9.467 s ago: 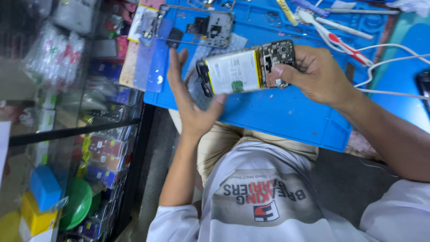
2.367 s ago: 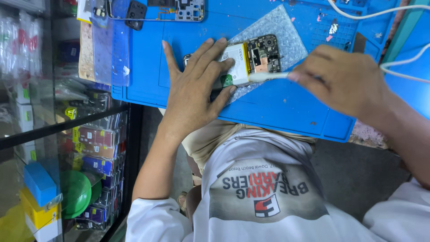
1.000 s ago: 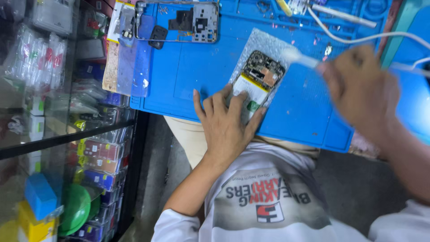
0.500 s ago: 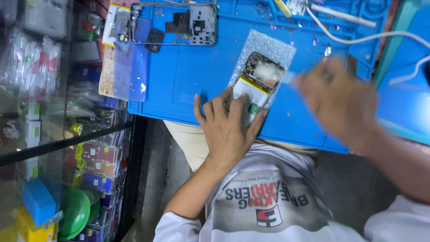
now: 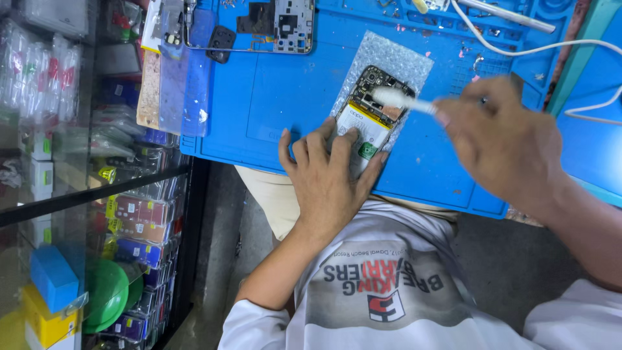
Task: The person disassembles a mobile phone on a blue mat. They use a prying tool to separate the internal components and a toothbrush to clean the circuit board and connectors. The person handles the battery, motherboard, and the phone frame.
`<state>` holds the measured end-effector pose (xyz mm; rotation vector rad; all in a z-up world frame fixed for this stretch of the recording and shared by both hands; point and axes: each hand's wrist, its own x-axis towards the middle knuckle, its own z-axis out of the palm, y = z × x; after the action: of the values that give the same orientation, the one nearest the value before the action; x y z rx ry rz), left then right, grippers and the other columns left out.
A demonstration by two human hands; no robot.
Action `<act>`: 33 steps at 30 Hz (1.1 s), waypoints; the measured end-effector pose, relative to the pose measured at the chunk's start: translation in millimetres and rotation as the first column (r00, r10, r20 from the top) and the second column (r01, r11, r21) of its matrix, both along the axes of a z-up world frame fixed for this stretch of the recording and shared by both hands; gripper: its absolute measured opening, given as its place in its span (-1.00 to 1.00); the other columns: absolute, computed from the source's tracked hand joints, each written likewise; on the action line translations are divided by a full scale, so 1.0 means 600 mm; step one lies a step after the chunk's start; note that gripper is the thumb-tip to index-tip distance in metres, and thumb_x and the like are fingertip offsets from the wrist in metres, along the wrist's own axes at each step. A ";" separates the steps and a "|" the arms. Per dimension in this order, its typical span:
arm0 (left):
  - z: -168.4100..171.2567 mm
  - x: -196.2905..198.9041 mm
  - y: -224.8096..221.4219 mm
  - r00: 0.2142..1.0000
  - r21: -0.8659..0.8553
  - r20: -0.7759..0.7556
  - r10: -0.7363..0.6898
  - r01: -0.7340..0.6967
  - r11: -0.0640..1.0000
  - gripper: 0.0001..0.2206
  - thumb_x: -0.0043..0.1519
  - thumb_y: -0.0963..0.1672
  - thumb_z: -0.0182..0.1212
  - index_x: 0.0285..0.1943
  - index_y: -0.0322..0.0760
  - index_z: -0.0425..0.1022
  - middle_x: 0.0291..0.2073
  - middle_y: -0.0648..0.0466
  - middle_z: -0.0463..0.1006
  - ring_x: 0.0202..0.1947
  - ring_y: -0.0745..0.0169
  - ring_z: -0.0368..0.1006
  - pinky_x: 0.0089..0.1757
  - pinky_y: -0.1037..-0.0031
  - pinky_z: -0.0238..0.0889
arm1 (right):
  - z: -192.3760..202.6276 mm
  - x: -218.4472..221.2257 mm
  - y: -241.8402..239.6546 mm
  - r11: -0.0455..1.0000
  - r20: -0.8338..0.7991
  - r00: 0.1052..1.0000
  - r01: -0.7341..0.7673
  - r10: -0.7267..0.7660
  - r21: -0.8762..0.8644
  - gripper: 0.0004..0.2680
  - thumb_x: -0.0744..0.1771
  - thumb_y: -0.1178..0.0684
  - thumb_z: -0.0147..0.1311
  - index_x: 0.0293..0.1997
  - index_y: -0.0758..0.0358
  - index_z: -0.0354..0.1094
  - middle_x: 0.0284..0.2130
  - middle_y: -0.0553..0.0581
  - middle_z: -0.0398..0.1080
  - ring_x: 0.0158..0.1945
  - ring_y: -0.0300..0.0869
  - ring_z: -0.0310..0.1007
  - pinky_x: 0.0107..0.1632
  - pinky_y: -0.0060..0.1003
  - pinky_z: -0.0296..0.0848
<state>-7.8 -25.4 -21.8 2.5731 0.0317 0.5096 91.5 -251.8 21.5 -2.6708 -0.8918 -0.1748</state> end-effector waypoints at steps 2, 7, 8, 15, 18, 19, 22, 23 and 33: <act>0.000 -0.003 -0.001 1.000 0.015 -0.006 -0.002 0.002 1.000 -0.56 0.21 0.08 0.44 0.06 -0.24 0.50 0.12 -0.13 0.43 0.19 -0.07 0.30 0.35 -0.16 -0.23 | 0.002 -0.004 0.007 0.997 -0.050 0.998 -0.044 0.040 -0.064 -0.82 0.32 0.13 0.14 0.01 0.11 0.52 -0.14 0.18 0.35 -0.44 0.04 0.45 -0.43 -0.06 0.44; 0.006 0.002 -0.003 1.000 0.014 -0.017 -0.011 0.012 1.000 -0.57 0.20 0.08 0.43 0.06 -0.23 0.51 0.12 -0.13 0.43 0.18 -0.08 0.30 0.35 -0.14 -0.21 | 0.008 -0.016 0.011 0.996 -0.009 1.000 -0.025 0.025 -0.081 -0.90 0.39 0.02 0.16 -0.03 0.06 0.51 -0.11 0.12 0.35 -0.41 0.02 0.47 -0.41 -0.02 0.42; 0.008 -0.002 -0.002 1.000 0.018 -0.021 -0.010 0.010 1.000 -0.57 0.20 0.09 0.44 0.04 -0.22 0.51 0.12 -0.12 0.44 0.19 -0.08 0.31 0.34 -0.14 -0.22 | 0.007 -0.029 0.018 0.991 -0.071 0.991 -0.121 0.117 -0.053 -0.86 0.35 0.00 0.16 -0.02 0.00 0.52 -0.12 0.07 0.34 -0.39 0.00 0.49 -0.39 0.00 0.43; 0.009 0.001 0.000 1.000 0.020 0.003 -0.004 0.004 1.000 -0.56 0.20 0.09 0.44 0.06 -0.23 0.51 0.11 -0.13 0.43 0.16 -0.08 0.31 0.35 -0.10 -0.19 | 0.011 -0.008 -0.007 0.985 0.091 0.993 0.085 -0.072 -0.150 -0.88 0.39 0.00 0.18 -0.13 0.20 0.45 -0.11 0.21 0.33 -0.42 0.04 0.43 -0.45 -0.05 0.40; -0.001 -0.018 -0.003 0.998 0.024 -0.061 -0.003 0.004 1.000 -0.56 0.22 0.09 0.45 0.08 -0.21 0.51 0.14 -0.11 0.43 0.16 -0.08 0.30 0.37 -0.08 -0.18 | -0.016 -0.053 -0.014 0.982 0.030 0.999 -0.025 0.031 -0.188 -0.88 0.33 0.01 0.20 -0.06 0.00 0.53 -0.09 0.13 0.35 -0.37 -0.03 0.48 -0.39 -0.09 0.44; -0.005 -0.013 -0.003 0.999 0.016 -0.047 -0.003 0.004 1.000 -0.57 0.22 0.09 0.44 0.08 -0.21 0.51 0.14 -0.12 0.43 0.17 -0.09 0.30 0.38 -0.08 -0.18 | -0.016 -0.052 -0.019 0.988 0.029 0.999 -0.012 0.017 -0.151 -0.88 0.35 0.05 0.21 -0.05 0.06 0.53 -0.08 0.17 0.34 -0.36 -0.02 0.48 -0.39 -0.09 0.42; 0.002 0.008 -0.007 1.000 -0.002 -0.022 -0.004 0.004 1.000 -0.56 0.21 0.10 0.44 0.08 -0.20 0.50 0.13 -0.11 0.41 0.20 -0.08 0.30 0.37 -0.11 -0.20 | 0.009 -0.013 -0.028 0.999 0.051 0.999 -0.006 0.008 -0.040 -0.90 0.39 0.17 0.24 0.00 0.23 0.52 -0.05 0.29 0.31 -0.35 0.01 0.47 -0.38 -0.07 0.39; 0.008 -0.001 -0.005 0.999 0.002 -0.047 -0.005 0.005 1.000 -0.55 0.21 0.10 0.44 0.08 -0.20 0.49 0.13 -0.10 0.41 0.21 -0.08 0.30 0.36 -0.12 -0.21 | 0.010 -0.012 -0.026 1.000 0.032 0.999 -0.011 0.010 0.006 -0.90 0.41 0.21 0.26 0.02 0.29 0.51 -0.04 0.32 0.30 -0.35 0.02 0.47 -0.38 -0.06 0.37; 0.031 0.007 0.031 0.987 -0.006 -0.083 -0.138 0.138 0.990 -0.50 0.20 0.00 0.41 0.28 -0.19 0.40 0.25 -0.08 0.35 0.28 -0.07 0.26 0.42 -0.15 -0.30 | -0.064 0.066 -0.042 0.999 0.166 0.986 -0.035 0.035 -0.004 -0.69 0.37 0.37 0.06 0.27 0.33 0.27 0.15 0.31 0.14 -0.08 0.02 0.39 0.01 -0.09 0.40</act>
<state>-3.8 -6.9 -3.1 2.5730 -0.1166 0.3503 131.0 -276.7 -16.8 -2.6695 -0.9882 -0.3932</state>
